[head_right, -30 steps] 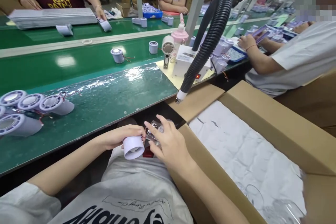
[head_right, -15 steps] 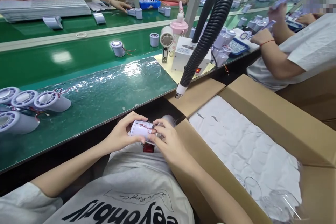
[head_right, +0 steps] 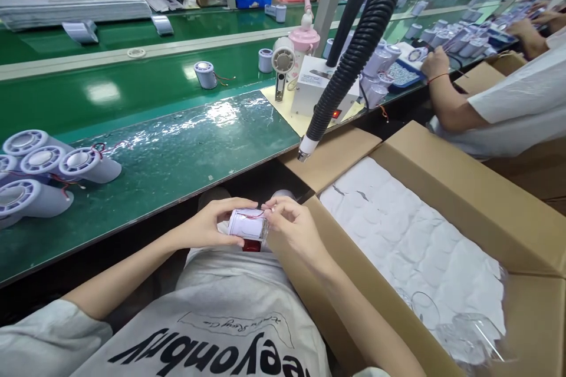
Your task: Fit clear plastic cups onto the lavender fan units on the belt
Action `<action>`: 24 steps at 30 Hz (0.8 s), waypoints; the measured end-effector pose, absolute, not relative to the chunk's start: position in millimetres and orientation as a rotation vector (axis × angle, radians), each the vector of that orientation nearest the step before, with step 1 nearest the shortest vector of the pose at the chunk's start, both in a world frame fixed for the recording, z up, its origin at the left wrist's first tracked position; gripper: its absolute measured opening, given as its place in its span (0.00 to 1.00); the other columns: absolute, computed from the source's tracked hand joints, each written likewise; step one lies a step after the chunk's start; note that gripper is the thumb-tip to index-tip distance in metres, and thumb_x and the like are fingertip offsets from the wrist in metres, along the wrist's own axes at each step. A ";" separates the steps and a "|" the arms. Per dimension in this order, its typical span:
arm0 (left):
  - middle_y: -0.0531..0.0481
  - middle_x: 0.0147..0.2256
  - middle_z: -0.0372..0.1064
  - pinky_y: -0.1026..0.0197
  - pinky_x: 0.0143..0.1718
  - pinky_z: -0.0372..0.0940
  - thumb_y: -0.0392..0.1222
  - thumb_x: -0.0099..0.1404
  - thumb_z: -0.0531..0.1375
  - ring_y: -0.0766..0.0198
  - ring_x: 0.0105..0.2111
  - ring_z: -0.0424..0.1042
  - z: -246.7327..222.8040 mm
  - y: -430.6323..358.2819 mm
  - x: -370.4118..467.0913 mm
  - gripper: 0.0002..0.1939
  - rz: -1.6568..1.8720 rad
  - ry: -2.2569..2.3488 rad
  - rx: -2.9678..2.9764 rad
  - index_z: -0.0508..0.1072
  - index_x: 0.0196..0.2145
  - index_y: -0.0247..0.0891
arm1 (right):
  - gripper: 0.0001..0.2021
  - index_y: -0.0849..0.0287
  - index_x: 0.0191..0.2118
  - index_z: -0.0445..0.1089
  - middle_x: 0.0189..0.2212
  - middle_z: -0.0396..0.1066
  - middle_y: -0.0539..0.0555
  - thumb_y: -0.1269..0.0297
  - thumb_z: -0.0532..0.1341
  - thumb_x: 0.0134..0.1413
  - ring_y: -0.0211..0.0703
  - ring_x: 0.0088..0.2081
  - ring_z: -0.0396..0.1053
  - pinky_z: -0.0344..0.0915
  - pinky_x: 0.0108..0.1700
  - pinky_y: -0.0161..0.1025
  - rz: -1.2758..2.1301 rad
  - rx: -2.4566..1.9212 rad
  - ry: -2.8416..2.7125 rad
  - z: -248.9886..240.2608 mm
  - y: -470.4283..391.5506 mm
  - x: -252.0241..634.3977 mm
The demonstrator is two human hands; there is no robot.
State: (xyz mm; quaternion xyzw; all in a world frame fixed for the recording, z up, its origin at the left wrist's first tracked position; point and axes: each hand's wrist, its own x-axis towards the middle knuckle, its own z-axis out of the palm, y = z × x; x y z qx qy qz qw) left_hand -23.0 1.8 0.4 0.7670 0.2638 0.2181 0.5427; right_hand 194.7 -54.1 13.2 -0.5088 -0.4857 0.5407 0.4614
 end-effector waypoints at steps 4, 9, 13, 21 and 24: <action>0.42 0.54 0.68 0.55 0.49 0.68 0.39 0.54 0.69 0.56 0.49 0.72 7.3 -5.4 -19.6 0.32 0.528 0.656 1.433 0.66 0.56 0.41 | 0.08 0.55 0.30 0.77 0.47 0.73 0.56 0.56 0.70 0.49 0.52 0.50 0.70 0.71 0.45 0.44 1.375 -1.128 -1.246 13.0 -57.4 199.2; 0.41 0.58 0.65 0.53 0.53 0.66 0.42 0.55 0.69 0.53 0.54 0.69 3.5 -12.6 -22.2 0.32 0.530 0.640 1.166 0.66 0.57 0.42 | 0.19 0.51 0.49 0.73 0.58 0.66 0.56 0.66 0.71 0.50 0.53 0.57 0.66 0.65 0.58 0.50 0.962 -1.124 -1.800 13.9 -69.6 204.7; 0.41 0.62 0.60 0.52 0.53 0.66 0.40 0.53 0.70 0.51 0.56 0.67 1.4 -11.9 -26.3 0.39 0.504 0.531 1.235 0.62 0.61 0.48 | 0.18 0.51 0.49 0.70 0.57 0.68 0.55 0.63 0.70 0.52 0.53 0.57 0.66 0.66 0.58 0.50 1.031 -1.171 -1.781 18.0 -73.6 205.8; 0.42 0.63 0.58 0.50 0.57 0.64 0.38 0.53 0.70 0.50 0.60 0.63 10.8 -12.6 -25.5 0.39 0.574 0.496 1.470 0.63 0.61 0.49 | 0.18 0.52 0.49 0.67 0.49 0.70 0.53 0.62 0.68 0.53 0.48 0.48 0.72 0.71 0.51 0.47 1.374 -1.241 -1.509 32.1 -75.2 203.3; 0.41 0.63 0.58 0.49 0.57 0.64 0.38 0.53 0.70 0.50 0.61 0.62 11.9 -13.8 -26.4 0.39 0.579 0.515 1.528 0.63 0.61 0.48 | 0.18 0.52 0.49 0.67 0.47 0.70 0.53 0.62 0.68 0.54 0.47 0.47 0.72 0.72 0.47 0.43 1.472 -1.241 -1.416 30.6 -76.1 203.6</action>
